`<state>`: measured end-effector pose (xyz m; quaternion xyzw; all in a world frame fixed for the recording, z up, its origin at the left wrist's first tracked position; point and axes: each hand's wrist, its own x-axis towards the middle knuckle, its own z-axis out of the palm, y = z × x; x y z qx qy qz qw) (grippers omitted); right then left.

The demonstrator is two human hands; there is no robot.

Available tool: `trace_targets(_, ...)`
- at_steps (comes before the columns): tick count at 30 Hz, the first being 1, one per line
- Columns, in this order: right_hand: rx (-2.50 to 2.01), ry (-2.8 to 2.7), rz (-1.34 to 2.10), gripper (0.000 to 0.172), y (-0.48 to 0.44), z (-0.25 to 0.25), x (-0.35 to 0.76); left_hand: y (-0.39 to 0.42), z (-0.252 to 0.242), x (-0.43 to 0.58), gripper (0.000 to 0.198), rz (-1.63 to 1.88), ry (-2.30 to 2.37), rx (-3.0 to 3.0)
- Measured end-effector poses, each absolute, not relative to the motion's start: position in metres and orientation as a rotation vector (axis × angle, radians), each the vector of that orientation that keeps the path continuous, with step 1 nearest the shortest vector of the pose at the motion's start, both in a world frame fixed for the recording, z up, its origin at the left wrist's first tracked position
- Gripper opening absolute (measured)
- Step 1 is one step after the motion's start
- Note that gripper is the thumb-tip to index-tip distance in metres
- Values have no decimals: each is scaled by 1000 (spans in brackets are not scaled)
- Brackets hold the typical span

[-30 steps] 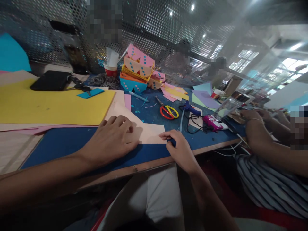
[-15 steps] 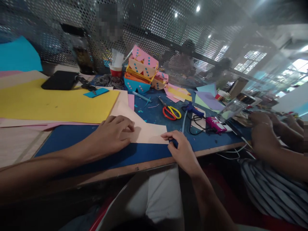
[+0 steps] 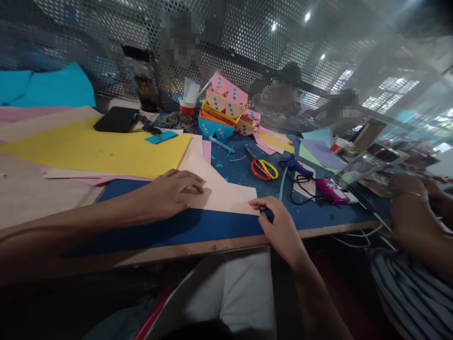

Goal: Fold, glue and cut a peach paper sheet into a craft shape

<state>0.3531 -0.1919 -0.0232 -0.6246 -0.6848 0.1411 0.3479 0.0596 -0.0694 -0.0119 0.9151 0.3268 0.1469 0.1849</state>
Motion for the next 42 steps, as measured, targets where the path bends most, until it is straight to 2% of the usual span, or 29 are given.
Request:
trace_targets(18, -1616, -1785, 366, 43, -190, -27, 355, -50, 0, 25, 50, 214, 661, 2454)
trace_targets(23, -1620, -1785, 394, 41, -191, -26, 357, -55, 0, 26, 47, 251, 677, 2460)
trace_targets(28, -1693, -1813, 112, 24, -190, -19, 325, -66, -16, 34, 38, 406, 817, 2461)
trace_targets(31, -1574, -1911, 182, 20, -181, -17, 292, -74, -22, 41, 35, 503, 886, 2524)
trace_targets(42, -1696, -1880, 173, 23, -159, -22, 259, -79, -26, 47, 36, 609, 876, 2694)
